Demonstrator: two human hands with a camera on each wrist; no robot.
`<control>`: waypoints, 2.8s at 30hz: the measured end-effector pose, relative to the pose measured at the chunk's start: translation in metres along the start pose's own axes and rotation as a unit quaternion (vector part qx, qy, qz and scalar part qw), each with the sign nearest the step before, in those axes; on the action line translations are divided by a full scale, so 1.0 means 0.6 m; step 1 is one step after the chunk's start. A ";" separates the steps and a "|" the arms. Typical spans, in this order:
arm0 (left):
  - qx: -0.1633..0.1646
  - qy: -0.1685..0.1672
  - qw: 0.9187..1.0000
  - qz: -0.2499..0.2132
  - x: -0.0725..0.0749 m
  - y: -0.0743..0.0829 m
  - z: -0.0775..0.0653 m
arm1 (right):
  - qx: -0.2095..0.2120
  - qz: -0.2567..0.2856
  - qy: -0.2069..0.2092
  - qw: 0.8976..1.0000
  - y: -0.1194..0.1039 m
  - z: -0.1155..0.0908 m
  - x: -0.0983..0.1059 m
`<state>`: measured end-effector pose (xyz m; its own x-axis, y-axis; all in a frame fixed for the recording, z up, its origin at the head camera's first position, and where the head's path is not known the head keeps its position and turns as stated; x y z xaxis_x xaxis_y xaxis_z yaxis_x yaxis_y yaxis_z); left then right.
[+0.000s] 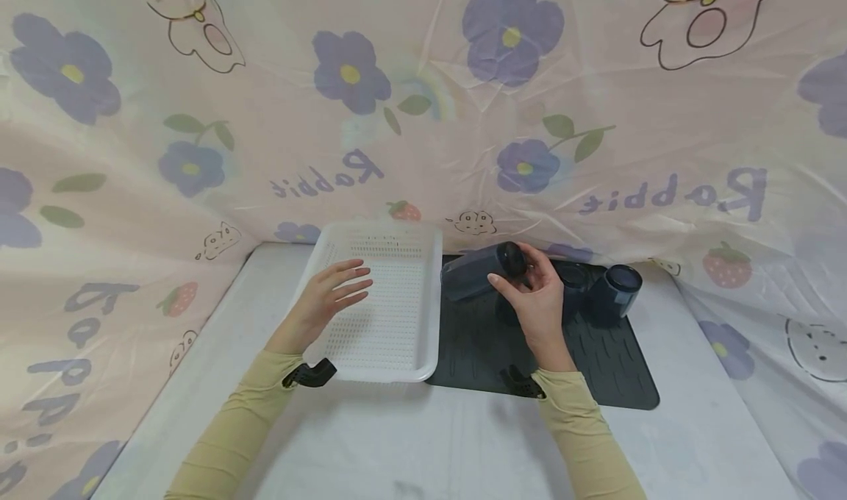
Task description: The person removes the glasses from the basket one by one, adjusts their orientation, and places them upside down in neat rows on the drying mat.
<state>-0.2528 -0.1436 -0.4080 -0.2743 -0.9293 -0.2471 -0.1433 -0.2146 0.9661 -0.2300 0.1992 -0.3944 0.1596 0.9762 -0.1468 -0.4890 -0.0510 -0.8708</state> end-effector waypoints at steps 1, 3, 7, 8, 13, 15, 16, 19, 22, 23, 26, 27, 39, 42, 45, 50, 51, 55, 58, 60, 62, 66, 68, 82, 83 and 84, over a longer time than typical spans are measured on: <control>0.000 0.002 1.000 -0.001 0.002 0.001 -0.001 | 0.000 -0.003 0.002 1.000 0.001 0.000 0.000; 0.000 0.007 1.000 -0.004 0.006 0.002 -0.001 | 0.002 -0.014 0.003 1.000 0.002 0.000 0.001; 0.002 0.017 1.000 -0.010 0.016 0.003 -0.002 | 0.002 -0.029 0.004 1.000 0.006 0.000 0.002; 0.002 0.018 1.000 -0.011 0.018 0.003 -0.003 | 0.002 -0.033 0.005 0.999 0.006 0.000 0.002; 0.003 0.020 1.000 -0.015 0.024 0.002 -0.007 | 0.000 -0.054 0.005 0.999 0.012 0.000 0.003; 0.004 0.021 1.000 -0.017 0.025 0.001 -0.008 | 0.001 -0.066 0.004 0.998 0.014 0.000 0.003; 0.003 0.020 1.000 -0.017 0.026 0.001 -0.008 | 0.002 -0.072 0.004 0.997 0.016 0.000 0.003; 0.004 0.020 1.000 -0.019 0.026 0.000 -0.008 | 0.005 -0.094 0.002 0.996 0.019 0.001 0.001; 0.005 0.018 1.000 -0.024 0.026 0.000 -0.007 | 0.003 -0.114 0.000 0.993 0.019 0.001 -0.003; 0.006 0.019 0.999 -0.025 0.026 0.000 -0.007 | 0.003 -0.121 -0.002 0.993 0.014 0.000 -0.006; 0.006 0.019 0.999 -0.025 0.026 -0.001 -0.007 | 0.003 -0.144 -0.001 0.990 0.020 -0.001 -0.007; 0.006 0.019 1.000 -0.024 0.026 -0.001 -0.007 | 0.002 -0.150 -0.001 0.989 0.023 -0.001 -0.007; -0.006 0.027 0.999 -0.022 0.035 0.002 -0.012 | 0.015 -0.194 -0.008 0.981 0.054 -0.003 -0.005; -0.007 0.028 0.999 -0.024 0.036 0.002 -0.013 | 0.019 -0.199 -0.008 0.980 0.057 -0.003 -0.007; -0.007 0.028 0.999 -0.019 0.037 0.001 -0.013 | 0.018 -0.199 -0.005 0.980 0.061 -0.004 -0.008; -0.006 0.028 1.000 -0.010 0.040 -0.001 -0.013 | 0.017 -0.194 -0.004 0.981 0.067 -0.008 -0.013; -0.006 0.028 1.000 -0.011 0.040 -0.001 -0.014 | 0.017 -0.194 -0.004 0.981 0.067 -0.009 -0.014; -0.005 0.024 1.000 -0.014 0.040 -0.001 -0.015 | 0.014 -0.192 -0.002 0.981 0.073 -0.011 -0.017; -0.002 0.022 1.000 -0.014 0.041 -0.003 -0.015 | 0.015 -0.197 -0.003 0.980 0.078 -0.014 -0.019; -0.001 0.021 1.000 -0.016 0.041 -0.004 -0.015 | 0.016 -0.204 -0.004 0.979 0.080 -0.015 -0.019; 0.000 0.022 1.000 -0.020 0.042 -0.005 -0.014 | 0.017 -0.207 -0.005 0.978 0.082 -0.016 -0.020; 0.001 0.026 0.999 -0.022 0.041 -0.005 -0.014 | 0.019 -0.207 -0.005 0.978 0.088 -0.018 -0.020; 0.002 0.026 0.999 -0.019 0.041 -0.006 -0.014 | 0.017 -0.206 -0.003 0.978 0.089 -0.018 -0.021; 0.003 0.022 1.000 -0.021 0.037 -0.007 -0.012 | 0.008 -0.210 0.008 0.978 0.097 -0.014 -0.028; 0.002 0.020 1.000 -0.019 0.036 -0.007 -0.012 | 0.010 -0.210 0.008 0.978 0.101 -0.013 -0.027; 0.001 0.018 1.000 -0.019 0.036 -0.007 -0.012 | 0.013 -0.212 0.007 0.977 0.104 -0.013 -0.026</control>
<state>-0.2514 -0.1648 -0.4170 -0.2333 -0.9310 -0.2807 -0.1551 -0.2493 0.9559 -0.2567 0.1790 -0.4500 0.3643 0.9053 0.2183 -0.3981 0.3634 -0.8423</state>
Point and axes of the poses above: each hand's wrist, its own z-axis towards the middle knuckle, its own x-axis out of the back of the hand, y = z × x, the point moved 3 cm from there along z, towards the middle knuckle, and after that the axes turned 5 degrees about x, right-handed, at the moved point
